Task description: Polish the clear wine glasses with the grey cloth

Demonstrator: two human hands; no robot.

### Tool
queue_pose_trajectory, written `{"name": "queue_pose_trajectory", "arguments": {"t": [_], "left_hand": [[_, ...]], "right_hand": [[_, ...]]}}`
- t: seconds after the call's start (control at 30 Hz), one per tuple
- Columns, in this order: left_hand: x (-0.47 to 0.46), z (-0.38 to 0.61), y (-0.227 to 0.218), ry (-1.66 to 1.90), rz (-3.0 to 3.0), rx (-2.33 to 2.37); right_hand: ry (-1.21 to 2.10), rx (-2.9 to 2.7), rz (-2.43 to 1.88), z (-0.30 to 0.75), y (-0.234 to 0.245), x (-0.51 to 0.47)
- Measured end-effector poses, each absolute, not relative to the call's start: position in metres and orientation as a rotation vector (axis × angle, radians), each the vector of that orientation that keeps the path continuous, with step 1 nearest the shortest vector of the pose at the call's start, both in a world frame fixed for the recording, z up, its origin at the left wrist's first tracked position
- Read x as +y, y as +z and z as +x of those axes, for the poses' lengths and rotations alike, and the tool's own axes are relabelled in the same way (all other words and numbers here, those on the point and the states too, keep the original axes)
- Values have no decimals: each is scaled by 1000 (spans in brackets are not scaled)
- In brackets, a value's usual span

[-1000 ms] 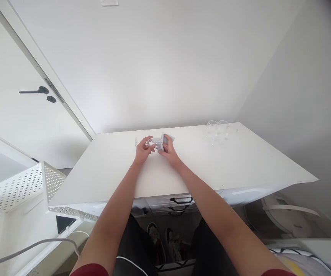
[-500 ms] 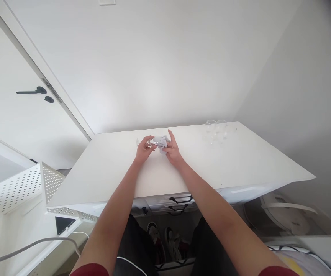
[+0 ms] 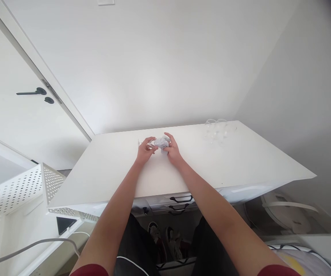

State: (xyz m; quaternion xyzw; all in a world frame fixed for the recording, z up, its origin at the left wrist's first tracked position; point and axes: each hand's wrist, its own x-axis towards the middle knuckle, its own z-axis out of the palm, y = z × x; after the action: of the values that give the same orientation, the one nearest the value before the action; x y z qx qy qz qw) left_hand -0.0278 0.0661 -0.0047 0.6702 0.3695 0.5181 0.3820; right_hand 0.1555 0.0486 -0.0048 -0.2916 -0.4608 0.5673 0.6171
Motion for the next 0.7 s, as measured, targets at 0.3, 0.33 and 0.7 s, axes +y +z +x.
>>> {"name": "queue_pose_trajectory", "arguments": {"t": [0.3, 0.33, 0.7], "left_hand": [[59, -30, 1, 1258, 1826, 885], [59, -30, 1, 1253, 1835, 888], [66, -28, -2, 1242, 1771, 855]], "right_hand": [[1231, -1400, -707, 148, -6, 41], [1242, -1402, -697, 148, -6, 42], [1312, -1073, -666, 153, -1, 47]]}}
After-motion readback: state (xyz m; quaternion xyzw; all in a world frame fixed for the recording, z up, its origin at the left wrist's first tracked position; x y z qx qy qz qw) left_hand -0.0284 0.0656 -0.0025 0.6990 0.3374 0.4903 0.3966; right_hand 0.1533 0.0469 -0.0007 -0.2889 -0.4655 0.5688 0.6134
